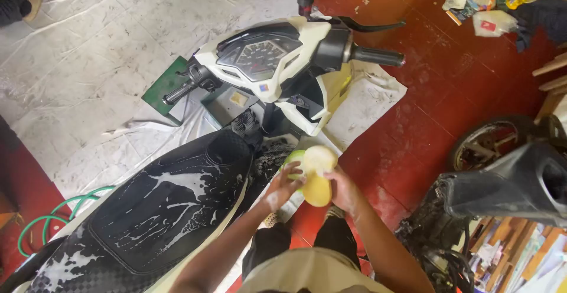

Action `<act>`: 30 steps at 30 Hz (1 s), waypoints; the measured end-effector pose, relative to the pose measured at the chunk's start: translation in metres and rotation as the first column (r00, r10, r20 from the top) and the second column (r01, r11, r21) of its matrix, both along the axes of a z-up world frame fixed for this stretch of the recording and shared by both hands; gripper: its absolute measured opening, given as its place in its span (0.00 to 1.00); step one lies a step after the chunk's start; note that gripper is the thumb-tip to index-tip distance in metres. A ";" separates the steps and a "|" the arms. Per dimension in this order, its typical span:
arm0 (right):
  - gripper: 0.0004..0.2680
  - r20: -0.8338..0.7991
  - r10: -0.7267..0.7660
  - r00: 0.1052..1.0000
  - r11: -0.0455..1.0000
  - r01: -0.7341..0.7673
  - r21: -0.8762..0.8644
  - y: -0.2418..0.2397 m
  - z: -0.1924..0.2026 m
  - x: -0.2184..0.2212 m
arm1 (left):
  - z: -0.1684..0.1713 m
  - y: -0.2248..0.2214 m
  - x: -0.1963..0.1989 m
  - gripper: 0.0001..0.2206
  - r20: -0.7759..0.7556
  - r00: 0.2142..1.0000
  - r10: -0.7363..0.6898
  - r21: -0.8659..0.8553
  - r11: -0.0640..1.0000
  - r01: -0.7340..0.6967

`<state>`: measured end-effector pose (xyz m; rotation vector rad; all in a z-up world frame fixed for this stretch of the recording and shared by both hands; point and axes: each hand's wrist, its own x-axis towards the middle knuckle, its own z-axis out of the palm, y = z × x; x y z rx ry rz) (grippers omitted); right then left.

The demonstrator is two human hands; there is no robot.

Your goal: The person scrubs a white motorcycle with a yellow sponge and soapy water. They clean the handlebars, dashboard, front fairing, seat, and lower body panels, repeatedly dipping the sponge into a green bucket to reload soap.

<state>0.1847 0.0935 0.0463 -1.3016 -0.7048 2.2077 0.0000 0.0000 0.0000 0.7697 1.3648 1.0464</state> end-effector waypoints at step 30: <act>0.27 0.144 -0.159 0.977 0.571 -0.028 0.820 0.143 0.137 -0.035 | 0.131 0.187 -0.131 0.37 -0.714 0.156 0.682 0.675 0.730 -0.105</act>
